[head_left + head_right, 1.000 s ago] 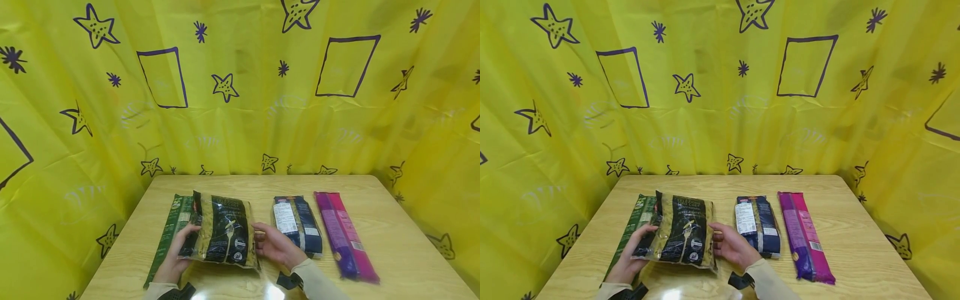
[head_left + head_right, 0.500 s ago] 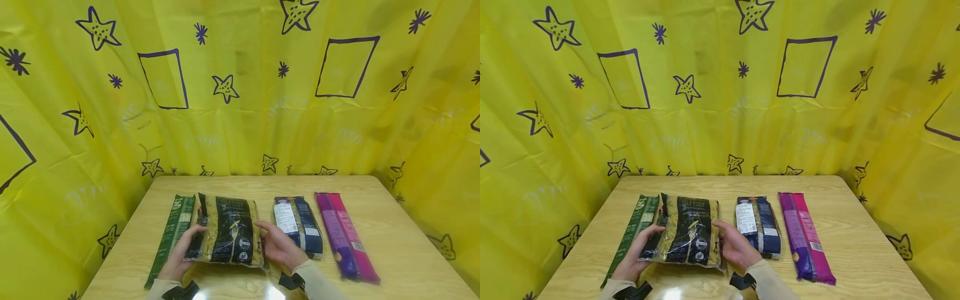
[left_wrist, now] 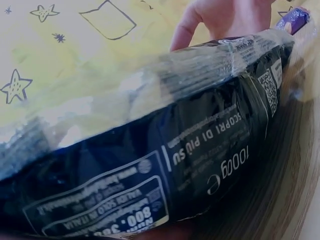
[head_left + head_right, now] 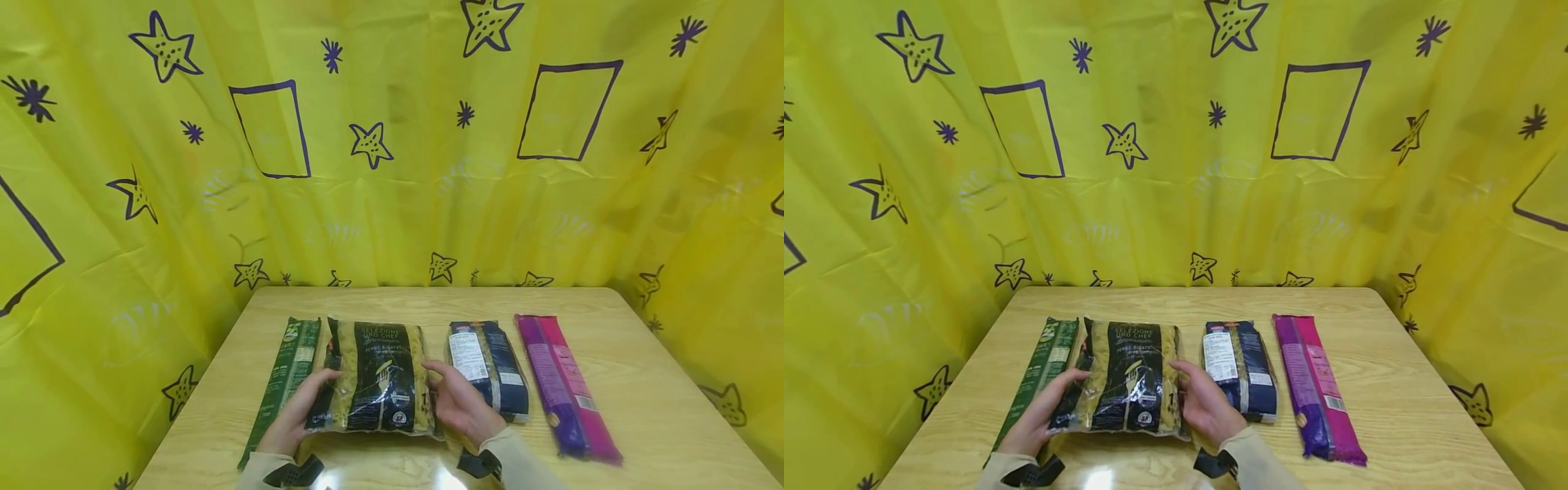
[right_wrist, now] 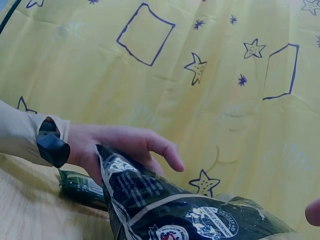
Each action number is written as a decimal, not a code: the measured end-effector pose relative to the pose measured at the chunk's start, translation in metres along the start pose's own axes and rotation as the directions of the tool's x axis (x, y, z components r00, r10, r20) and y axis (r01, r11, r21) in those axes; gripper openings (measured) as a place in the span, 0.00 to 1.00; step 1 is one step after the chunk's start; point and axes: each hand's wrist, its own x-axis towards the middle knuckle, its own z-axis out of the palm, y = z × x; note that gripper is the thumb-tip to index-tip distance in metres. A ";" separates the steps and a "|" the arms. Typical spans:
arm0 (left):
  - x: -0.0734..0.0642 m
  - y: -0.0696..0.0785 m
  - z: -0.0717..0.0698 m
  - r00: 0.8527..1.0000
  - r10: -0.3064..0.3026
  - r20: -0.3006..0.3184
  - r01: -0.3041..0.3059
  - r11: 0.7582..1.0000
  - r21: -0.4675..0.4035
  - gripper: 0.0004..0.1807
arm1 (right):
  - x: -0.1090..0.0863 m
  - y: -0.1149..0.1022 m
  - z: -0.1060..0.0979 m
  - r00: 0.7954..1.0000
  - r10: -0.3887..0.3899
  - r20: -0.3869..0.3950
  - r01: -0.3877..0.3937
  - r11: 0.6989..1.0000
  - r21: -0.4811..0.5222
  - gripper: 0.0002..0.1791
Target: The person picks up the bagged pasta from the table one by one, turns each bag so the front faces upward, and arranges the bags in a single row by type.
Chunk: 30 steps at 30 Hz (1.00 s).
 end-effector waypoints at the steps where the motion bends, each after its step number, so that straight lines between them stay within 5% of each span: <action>1: -0.019 0.022 0.019 1.000 -0.016 0.007 0.016 1.000 -0.002 0.16 | -0.001 0.000 0.000 1.000 -0.005 -0.002 0.005 1.000 0.005 0.53; 3: -0.045 0.053 0.051 0.997 -0.061 -0.054 0.062 0.998 0.014 0.18 | -0.001 -0.001 -0.001 1.000 -0.008 -0.011 0.008 1.000 0.019 0.52; 6: -0.051 0.062 0.061 0.996 -0.065 -0.065 0.066 0.998 0.022 0.30 | -0.002 -0.001 -0.001 1.000 -0.013 -0.028 0.014 1.000 0.022 0.51; 15: -0.026 0.035 0.044 0.995 -0.035 -0.097 0.043 0.996 0.076 0.46 | -0.004 -0.002 -0.003 0.998 -0.035 -0.049 0.036 0.999 0.023 0.50; 21: -0.024 0.033 0.045 0.979 -0.015 -0.204 0.053 0.982 0.179 0.49 | -0.005 -0.001 -0.003 0.999 -0.031 -0.035 0.031 1.000 0.001 0.49; 30: -0.023 0.034 0.047 0.965 0.039 -0.259 0.027 0.969 0.246 0.53 | -0.005 0.000 -0.002 0.997 -0.017 -0.080 0.015 1.000 -0.025 0.45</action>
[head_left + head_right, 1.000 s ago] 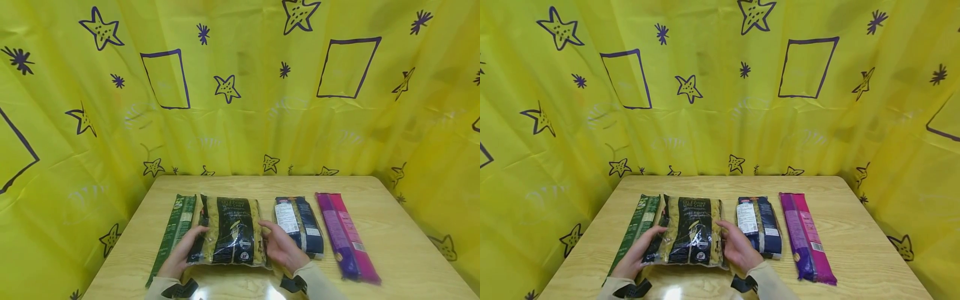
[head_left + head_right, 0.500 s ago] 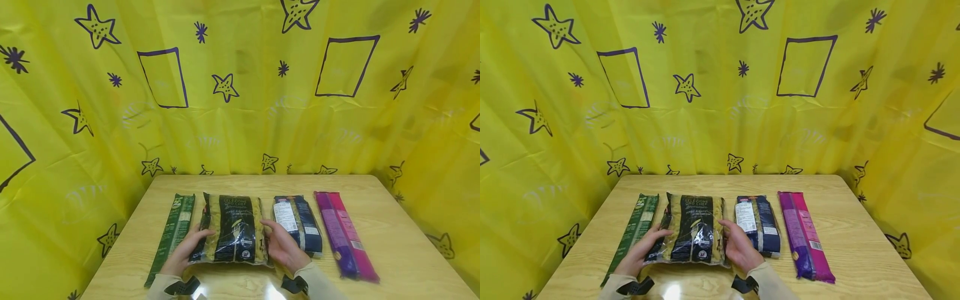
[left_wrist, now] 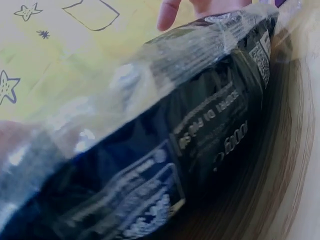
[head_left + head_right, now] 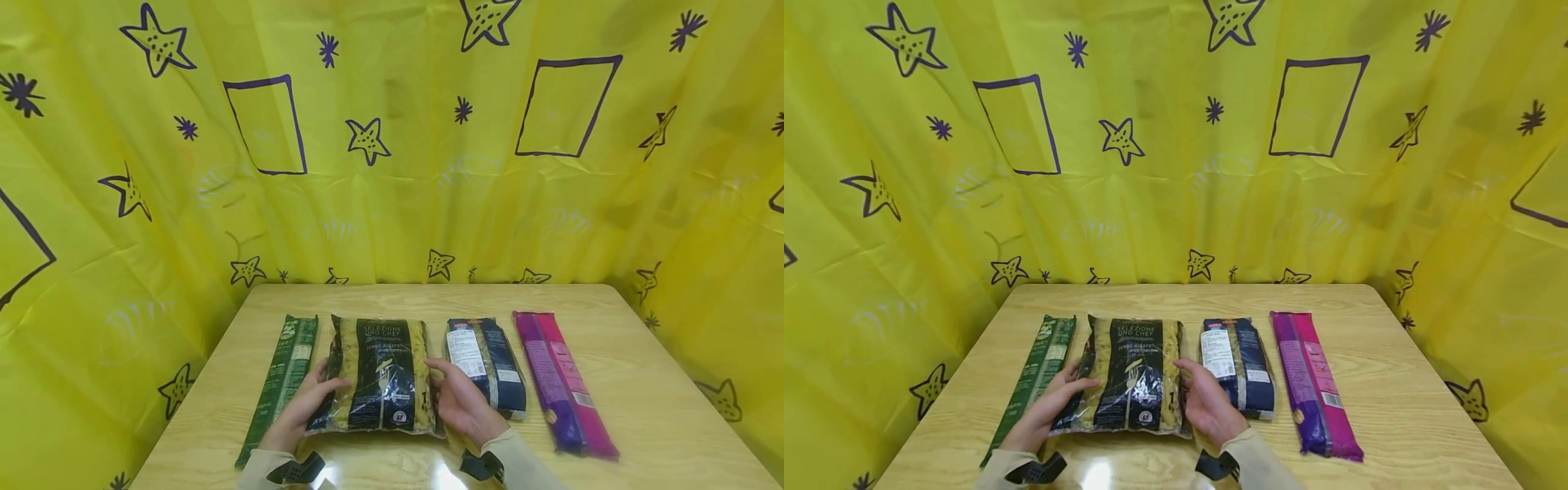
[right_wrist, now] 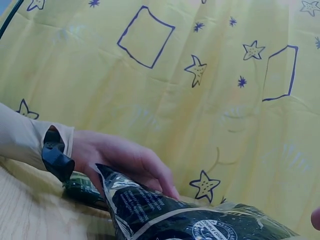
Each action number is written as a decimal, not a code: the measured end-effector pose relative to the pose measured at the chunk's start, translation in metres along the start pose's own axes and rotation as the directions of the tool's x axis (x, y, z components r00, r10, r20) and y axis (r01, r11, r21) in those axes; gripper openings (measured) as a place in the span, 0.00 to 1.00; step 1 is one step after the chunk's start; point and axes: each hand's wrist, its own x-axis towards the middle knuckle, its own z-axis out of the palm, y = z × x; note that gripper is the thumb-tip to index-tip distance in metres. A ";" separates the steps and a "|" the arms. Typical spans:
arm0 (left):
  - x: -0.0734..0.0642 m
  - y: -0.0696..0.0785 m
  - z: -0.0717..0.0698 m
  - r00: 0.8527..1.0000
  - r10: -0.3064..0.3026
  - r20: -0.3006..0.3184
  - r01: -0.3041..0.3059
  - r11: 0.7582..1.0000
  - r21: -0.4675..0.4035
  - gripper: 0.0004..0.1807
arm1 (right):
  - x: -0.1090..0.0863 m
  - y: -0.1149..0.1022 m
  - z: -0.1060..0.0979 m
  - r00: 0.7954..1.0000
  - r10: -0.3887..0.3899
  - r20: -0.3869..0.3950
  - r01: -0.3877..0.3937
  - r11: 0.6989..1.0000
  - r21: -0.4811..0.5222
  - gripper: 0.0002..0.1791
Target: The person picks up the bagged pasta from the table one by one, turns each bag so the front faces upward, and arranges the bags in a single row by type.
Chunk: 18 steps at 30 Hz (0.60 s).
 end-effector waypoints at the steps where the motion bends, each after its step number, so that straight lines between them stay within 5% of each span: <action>1: 0.000 0.000 0.000 1.000 0.001 -0.008 -0.001 1.000 0.005 0.53 | 0.000 0.000 0.000 1.000 0.001 0.005 -0.001 1.000 0.004 0.45; 18: 0.000 -0.003 -0.005 0.999 0.025 -0.028 -0.023 0.998 0.053 0.55 | 0.001 -0.001 -0.005 0.999 0.013 0.051 -0.012 1.000 -0.013 0.49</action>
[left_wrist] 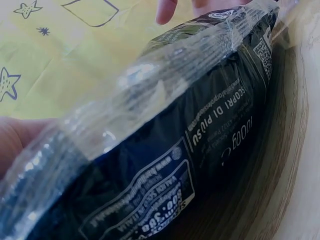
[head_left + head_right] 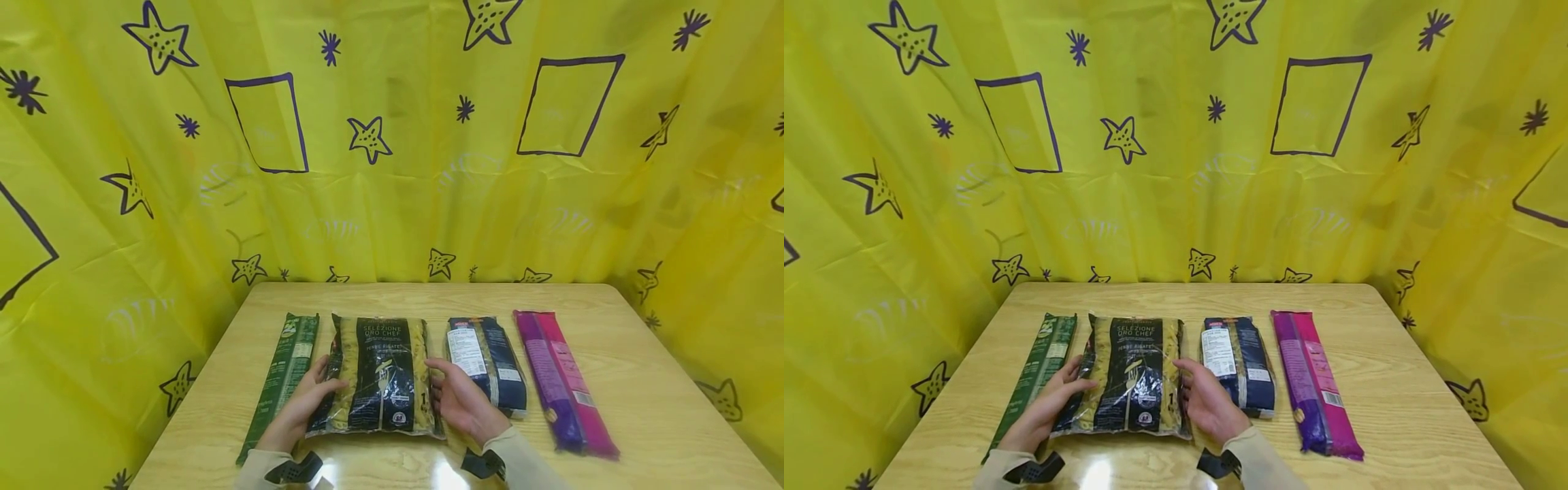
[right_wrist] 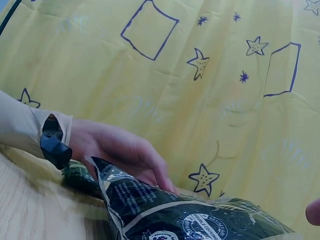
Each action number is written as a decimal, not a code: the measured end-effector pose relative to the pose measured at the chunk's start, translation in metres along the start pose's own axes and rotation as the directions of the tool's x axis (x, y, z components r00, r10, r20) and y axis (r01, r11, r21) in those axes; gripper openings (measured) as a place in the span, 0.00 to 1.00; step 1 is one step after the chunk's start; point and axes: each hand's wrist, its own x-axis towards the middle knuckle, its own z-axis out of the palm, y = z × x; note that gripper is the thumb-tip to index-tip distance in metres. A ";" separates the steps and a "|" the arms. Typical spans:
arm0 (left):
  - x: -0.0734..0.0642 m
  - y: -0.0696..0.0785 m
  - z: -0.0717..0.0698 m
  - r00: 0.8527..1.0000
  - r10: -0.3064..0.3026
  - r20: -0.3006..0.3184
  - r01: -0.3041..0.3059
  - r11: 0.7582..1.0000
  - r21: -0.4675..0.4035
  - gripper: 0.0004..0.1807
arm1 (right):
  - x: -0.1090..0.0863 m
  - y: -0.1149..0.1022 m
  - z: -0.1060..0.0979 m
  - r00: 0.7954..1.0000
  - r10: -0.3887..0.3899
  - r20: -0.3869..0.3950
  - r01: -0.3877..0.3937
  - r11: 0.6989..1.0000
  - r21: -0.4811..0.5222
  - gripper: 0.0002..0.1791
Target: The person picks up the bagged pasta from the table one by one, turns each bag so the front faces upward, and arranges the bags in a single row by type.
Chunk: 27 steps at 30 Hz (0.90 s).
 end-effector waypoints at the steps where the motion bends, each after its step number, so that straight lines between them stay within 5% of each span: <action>1: 0.000 0.000 0.000 1.000 0.000 0.000 0.000 1.000 0.000 0.55 | 0.000 0.000 0.000 1.000 0.000 -0.001 0.000 1.000 0.002 0.49; 15: -0.001 0.001 0.000 1.000 0.014 0.001 -0.014 1.000 -0.012 0.54 | -0.002 -0.002 -0.001 1.000 -0.016 -0.008 0.016 0.999 -0.047 0.50; 27: -0.006 0.016 -0.006 0.996 0.086 0.002 -0.086 0.996 -0.012 0.48 | -0.022 -0.035 0.003 0.976 -0.202 0.086 0.214 0.963 -0.165 0.42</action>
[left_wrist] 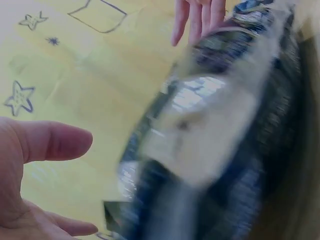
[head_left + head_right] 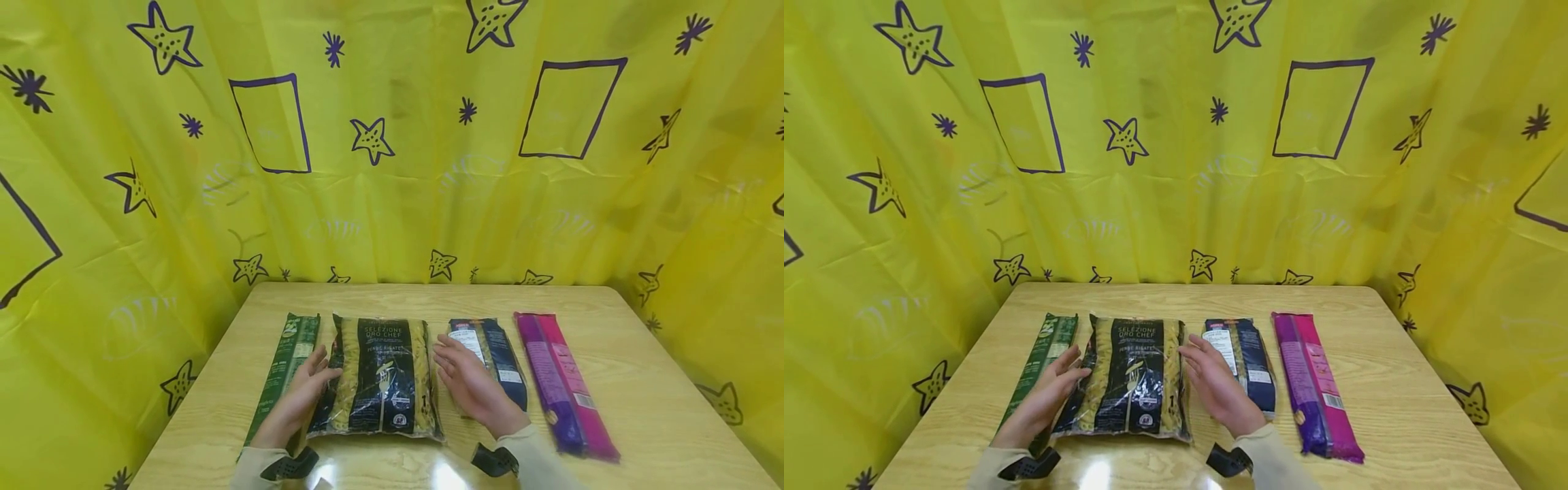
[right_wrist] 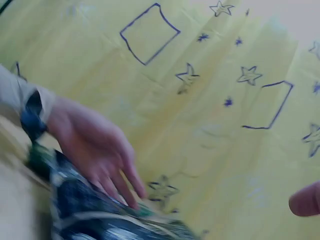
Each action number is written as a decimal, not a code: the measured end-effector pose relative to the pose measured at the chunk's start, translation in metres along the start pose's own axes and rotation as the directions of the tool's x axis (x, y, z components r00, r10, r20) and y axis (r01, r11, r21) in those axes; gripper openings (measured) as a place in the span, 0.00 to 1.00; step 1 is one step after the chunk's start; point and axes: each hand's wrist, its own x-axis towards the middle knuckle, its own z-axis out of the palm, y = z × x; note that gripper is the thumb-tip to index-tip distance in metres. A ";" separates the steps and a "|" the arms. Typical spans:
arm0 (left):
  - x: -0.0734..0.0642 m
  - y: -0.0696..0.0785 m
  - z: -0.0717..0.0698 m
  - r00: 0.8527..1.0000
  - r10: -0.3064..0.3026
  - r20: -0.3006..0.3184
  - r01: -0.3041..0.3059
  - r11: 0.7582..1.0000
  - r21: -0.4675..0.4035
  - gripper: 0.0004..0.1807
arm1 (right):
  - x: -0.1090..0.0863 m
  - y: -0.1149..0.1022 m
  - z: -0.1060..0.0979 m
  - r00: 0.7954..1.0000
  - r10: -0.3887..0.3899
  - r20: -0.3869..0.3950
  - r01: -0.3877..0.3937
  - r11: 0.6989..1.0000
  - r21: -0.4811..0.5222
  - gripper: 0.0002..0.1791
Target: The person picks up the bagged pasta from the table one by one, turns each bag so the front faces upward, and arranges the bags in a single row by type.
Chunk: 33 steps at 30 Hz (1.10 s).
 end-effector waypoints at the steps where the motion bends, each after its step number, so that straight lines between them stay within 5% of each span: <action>1: -0.001 0.004 0.000 1.000 0.008 0.001 -0.008 1.000 0.008 0.47 | -0.001 -0.005 -0.002 1.000 -0.017 -0.003 0.017 1.000 -0.002 0.41; 9: -0.003 0.038 0.009 0.992 0.127 0.000 -0.127 0.985 0.113 0.42 | -0.007 -0.043 -0.018 0.979 -0.173 -0.104 0.166 0.983 -0.074 0.35; 20: 0.007 0.075 0.047 0.964 0.253 0.084 -0.257 0.966 0.038 0.37 | -0.013 -0.076 -0.039 0.931 -0.288 -0.224 0.249 0.951 -0.186 0.25; 28: 0.019 0.088 0.086 0.937 0.277 0.213 -0.270 0.961 -0.064 0.35 | -0.015 -0.084 -0.058 0.920 -0.257 -0.296 0.197 0.956 -0.219 0.24; 33: 0.024 0.086 0.109 0.927 0.262 0.270 -0.247 0.965 -0.087 0.36 | -0.014 -0.084 -0.066 0.916 -0.226 -0.331 0.185 0.971 -0.151 0.10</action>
